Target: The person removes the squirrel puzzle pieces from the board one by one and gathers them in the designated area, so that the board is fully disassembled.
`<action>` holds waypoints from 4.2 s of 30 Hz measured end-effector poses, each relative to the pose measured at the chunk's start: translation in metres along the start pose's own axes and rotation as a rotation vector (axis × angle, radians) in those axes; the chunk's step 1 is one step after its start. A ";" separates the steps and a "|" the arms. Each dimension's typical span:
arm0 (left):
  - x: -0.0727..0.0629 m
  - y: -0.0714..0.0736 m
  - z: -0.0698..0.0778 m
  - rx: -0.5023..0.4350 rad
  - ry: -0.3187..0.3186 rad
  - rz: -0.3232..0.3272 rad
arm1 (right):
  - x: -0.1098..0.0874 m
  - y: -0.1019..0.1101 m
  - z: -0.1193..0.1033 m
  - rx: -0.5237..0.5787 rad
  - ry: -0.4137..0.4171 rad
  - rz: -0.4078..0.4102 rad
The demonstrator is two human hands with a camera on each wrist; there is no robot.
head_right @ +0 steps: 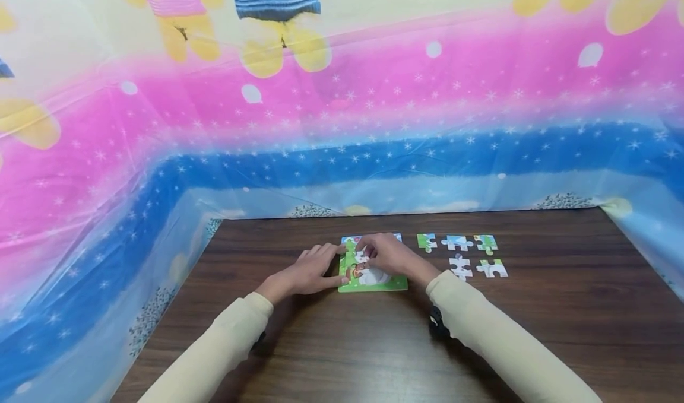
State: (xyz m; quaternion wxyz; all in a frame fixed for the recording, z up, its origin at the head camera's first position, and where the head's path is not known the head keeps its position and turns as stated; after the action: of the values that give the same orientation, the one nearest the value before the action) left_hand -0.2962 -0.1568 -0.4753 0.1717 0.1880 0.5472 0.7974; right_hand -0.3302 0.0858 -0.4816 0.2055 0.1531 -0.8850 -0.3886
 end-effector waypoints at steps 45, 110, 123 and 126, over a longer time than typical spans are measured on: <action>0.000 0.003 0.003 0.000 0.000 -0.018 | -0.090 0.100 0.079 -0.224 -0.017 0.050; 0.005 0.001 0.004 0.042 0.018 -0.046 | -0.059 0.034 -0.004 -0.173 -0.100 0.010; 0.015 -0.019 0.028 0.268 0.110 0.051 | -0.057 0.030 -0.002 -0.153 -0.090 0.003; 0.014 -0.017 0.033 0.280 0.126 0.058 | -0.056 0.029 -0.002 -0.147 -0.089 -0.004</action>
State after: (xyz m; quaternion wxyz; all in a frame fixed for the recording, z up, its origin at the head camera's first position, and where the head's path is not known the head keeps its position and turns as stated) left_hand -0.2911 -0.1174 -0.4791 0.0861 0.1753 0.6569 0.7283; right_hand -0.2835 0.1276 -0.4718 0.1759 0.1219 -0.8620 -0.4595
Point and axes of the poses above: each hand's wrist, its own x-axis towards the middle knuckle, its own y-axis out of the back of the hand, z = x × y, the point moved 1 cm from there along x, towards the middle knuckle, and after that the axes turned 14 degrees about z, right-handed, at the moved point
